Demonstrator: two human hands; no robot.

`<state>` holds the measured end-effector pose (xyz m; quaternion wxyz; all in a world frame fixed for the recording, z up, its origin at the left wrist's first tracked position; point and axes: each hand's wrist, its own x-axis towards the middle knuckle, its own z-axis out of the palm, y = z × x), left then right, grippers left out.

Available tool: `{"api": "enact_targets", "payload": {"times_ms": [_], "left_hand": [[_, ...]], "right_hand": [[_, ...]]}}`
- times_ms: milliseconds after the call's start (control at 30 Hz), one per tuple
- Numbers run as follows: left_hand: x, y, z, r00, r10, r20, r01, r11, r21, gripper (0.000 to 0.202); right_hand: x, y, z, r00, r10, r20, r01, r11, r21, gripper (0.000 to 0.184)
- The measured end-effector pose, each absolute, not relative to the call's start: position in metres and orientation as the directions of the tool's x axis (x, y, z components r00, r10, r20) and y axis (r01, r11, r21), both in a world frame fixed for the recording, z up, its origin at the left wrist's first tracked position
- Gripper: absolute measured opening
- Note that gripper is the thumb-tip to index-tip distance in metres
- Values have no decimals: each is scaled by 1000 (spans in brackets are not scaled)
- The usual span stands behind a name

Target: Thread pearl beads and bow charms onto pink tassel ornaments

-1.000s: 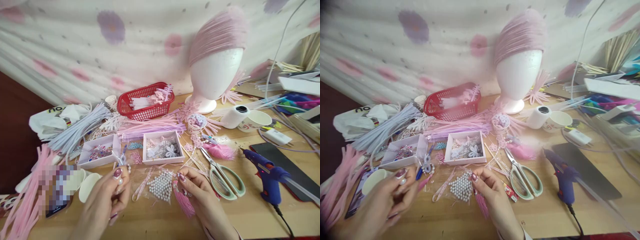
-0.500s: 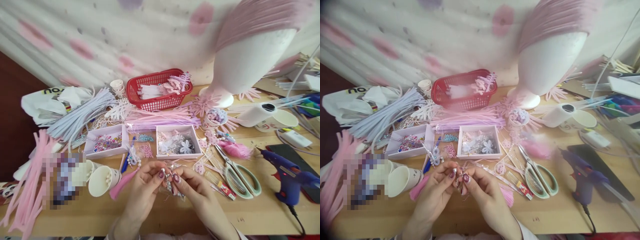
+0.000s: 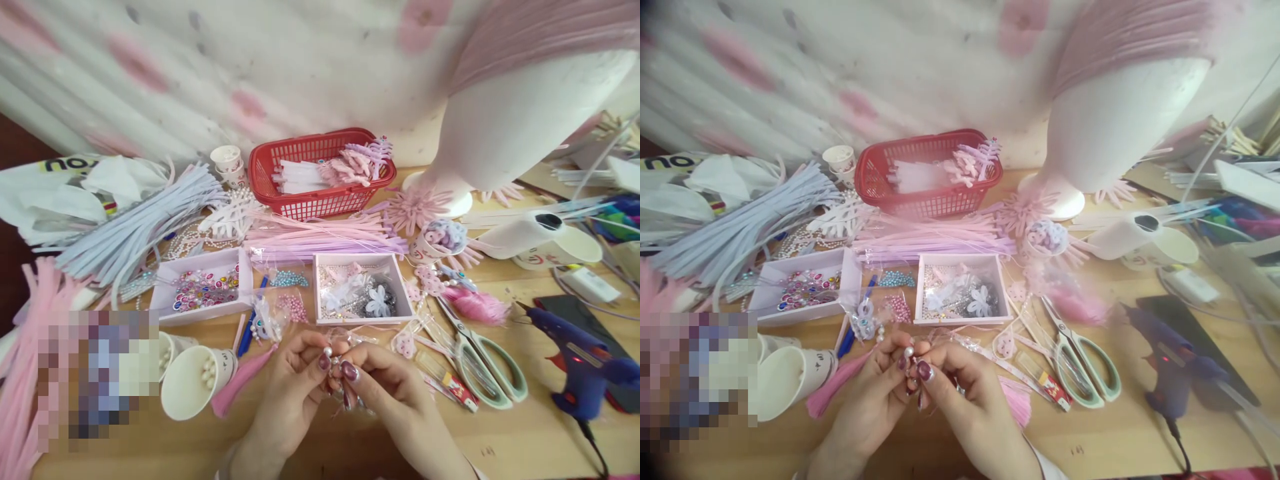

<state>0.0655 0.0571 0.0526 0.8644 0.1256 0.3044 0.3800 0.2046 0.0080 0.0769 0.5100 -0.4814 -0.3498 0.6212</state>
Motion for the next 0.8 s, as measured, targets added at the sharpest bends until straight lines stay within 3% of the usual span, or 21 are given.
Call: {"api": "enact_targets", "payload": {"times_ms": [200,367,800], "left_hand": [[64,57,47,568,707,-422,-578,707,407,22],[62,56,47,564,701,-437,-550,713,434,22],[64,60,53,593,677,-436,-514,735,443,22]], "right_hand": [[207,9,77,-63,967,-245,-262,-253,-931,38],[207,8,77,-108,957,-270,-328,-291,-899,41],[209,7,75,-144,943,-299,-341,-331,-880,36]]}}
